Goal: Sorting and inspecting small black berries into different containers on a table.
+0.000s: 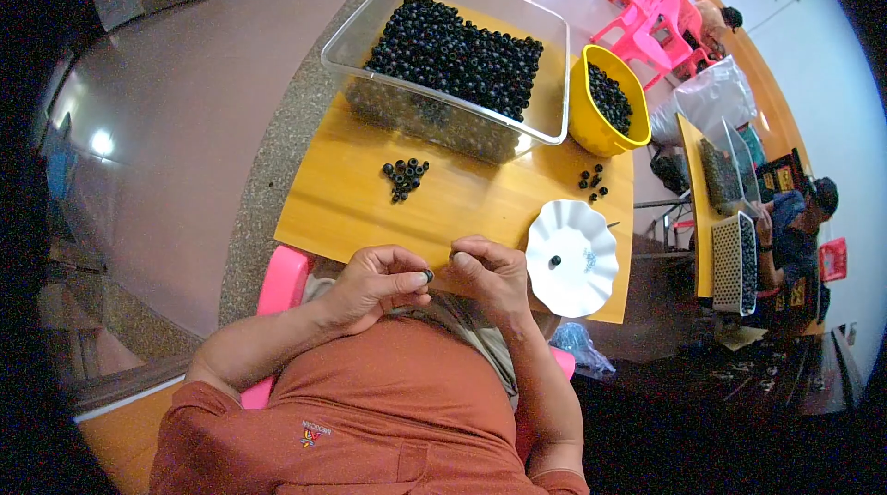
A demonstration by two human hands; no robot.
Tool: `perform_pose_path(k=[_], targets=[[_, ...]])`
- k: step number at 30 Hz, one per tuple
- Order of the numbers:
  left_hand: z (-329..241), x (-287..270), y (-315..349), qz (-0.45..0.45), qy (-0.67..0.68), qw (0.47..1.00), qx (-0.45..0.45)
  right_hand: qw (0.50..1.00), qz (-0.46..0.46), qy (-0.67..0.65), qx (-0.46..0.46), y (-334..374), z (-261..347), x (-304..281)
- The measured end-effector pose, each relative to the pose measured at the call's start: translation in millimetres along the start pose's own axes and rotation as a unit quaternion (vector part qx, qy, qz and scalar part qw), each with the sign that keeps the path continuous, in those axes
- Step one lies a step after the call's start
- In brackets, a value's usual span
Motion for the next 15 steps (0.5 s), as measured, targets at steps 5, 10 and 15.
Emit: perform_pose_path(k=[5,10,15], targets=[[-0.3,-1.2,-0.5,0.000,-0.008,1.000,0.006,0.992,-0.025,-0.106,0.058,3.0,-6.7,1.3],[-0.4,-1.4,-0.9,-0.011,-0.008,1.000,0.007,0.979,-0.010,-0.191,0.075,2.2,-7.3,3.2],[-0.3,-1.7,-0.9,-0.010,-0.009,1.000,0.001,0.978,-0.025,-0.194,0.075,2.0,-9.7,-0.1]])
Point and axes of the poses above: each hand's wrist, its own y-axis away from the middle knuckle, its own x-axis out of the palm, z = x × y, the point moved 7 cm from there along -y, towards the middle knuckle, and after that the axes turned 10 degrees about -y, right-handed, at the moved point
